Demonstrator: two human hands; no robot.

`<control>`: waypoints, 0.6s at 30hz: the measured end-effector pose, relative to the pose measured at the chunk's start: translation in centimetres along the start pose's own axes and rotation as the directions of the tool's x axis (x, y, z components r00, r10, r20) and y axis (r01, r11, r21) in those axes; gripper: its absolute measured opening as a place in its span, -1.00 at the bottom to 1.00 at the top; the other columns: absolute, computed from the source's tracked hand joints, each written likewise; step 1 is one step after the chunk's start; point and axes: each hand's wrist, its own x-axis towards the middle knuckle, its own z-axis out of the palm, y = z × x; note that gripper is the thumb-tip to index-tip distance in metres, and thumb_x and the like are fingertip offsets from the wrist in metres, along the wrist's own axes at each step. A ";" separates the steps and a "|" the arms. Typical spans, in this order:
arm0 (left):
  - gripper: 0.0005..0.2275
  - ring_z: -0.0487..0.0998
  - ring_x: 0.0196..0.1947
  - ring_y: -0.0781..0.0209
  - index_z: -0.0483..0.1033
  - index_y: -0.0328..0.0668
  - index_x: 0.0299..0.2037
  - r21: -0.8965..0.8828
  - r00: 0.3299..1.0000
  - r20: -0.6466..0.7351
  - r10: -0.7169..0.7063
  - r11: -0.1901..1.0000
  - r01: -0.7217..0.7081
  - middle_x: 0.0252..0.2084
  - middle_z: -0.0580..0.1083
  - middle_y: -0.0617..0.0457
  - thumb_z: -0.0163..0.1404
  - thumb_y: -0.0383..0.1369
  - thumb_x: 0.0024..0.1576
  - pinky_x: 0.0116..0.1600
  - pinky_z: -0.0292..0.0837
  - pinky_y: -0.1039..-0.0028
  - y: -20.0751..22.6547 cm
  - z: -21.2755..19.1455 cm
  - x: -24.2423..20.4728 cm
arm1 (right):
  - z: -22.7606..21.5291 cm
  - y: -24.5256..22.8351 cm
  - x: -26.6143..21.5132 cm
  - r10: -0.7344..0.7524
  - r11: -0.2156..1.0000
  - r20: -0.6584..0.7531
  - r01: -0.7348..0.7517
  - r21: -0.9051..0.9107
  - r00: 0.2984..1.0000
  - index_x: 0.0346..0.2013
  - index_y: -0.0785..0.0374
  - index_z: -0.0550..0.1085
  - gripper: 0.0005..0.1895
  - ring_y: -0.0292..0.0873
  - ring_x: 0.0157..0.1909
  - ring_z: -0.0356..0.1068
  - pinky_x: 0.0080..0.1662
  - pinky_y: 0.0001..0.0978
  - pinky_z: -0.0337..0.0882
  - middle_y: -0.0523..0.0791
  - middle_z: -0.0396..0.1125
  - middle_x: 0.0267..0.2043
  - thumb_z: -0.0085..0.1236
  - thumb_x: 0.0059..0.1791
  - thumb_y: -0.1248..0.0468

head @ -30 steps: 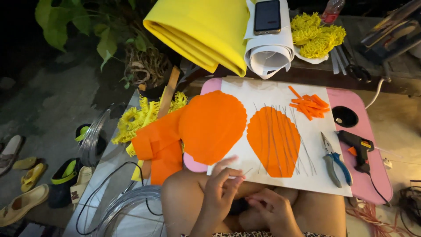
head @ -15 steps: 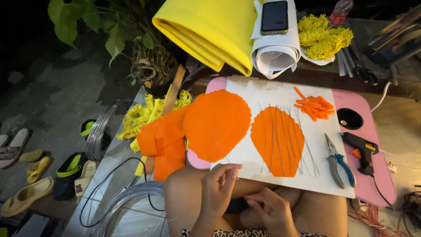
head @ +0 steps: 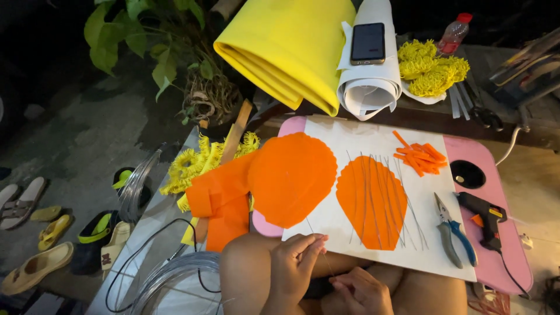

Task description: Attaching thin metal wires to orange foam fabric cutouts and trimming them with pliers for a craft project.

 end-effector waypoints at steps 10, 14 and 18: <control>-0.86 0.48 -0.57 0.40 0.63 -0.27 -0.32 -0.038 0.990 -0.010 -0.140 0.990 0.139 -0.53 0.54 0.08 0.03 -0.45 -0.02 -0.55 0.21 0.67 -0.7 -0.4 0.3 | -0.1 0.2 -0.3 0.052 0.995 0.029 -0.054 0.080 0.998 -0.56 0.18 0.63 -0.90 -0.43 -0.72 0.15 -0.61 -0.66 0.18 -0.30 0.37 -0.62 0.28 -0.35 0.37; -0.82 0.34 -0.61 0.46 0.63 -0.31 -0.26 -0.028 0.979 -0.128 -0.156 0.988 0.154 -0.54 0.49 0.10 0.03 -0.41 0.00 -0.54 0.05 0.69 -0.3 -1.8 1.7 | -0.1 -0.5 -0.5 -0.015 0.996 -0.001 0.015 0.093 1.000 -0.62 0.17 0.61 -0.94 -0.43 -0.75 0.09 -0.65 -0.67 0.11 -0.28 0.31 -0.66 0.29 -0.35 0.37; -0.83 0.50 -0.53 0.37 0.61 -0.43 -0.27 -0.111 0.978 -0.145 -0.148 0.985 0.133 -0.58 0.39 0.09 0.05 -0.46 0.01 -0.46 0.24 0.71 0.0 -2.2 2.5 | -0.3 -1.0 -0.3 -0.076 0.994 -0.011 0.077 0.083 0.997 -0.63 0.19 0.59 -0.95 -0.43 -0.74 0.16 -0.64 -0.69 0.17 -0.25 0.31 -0.71 0.28 -0.37 0.37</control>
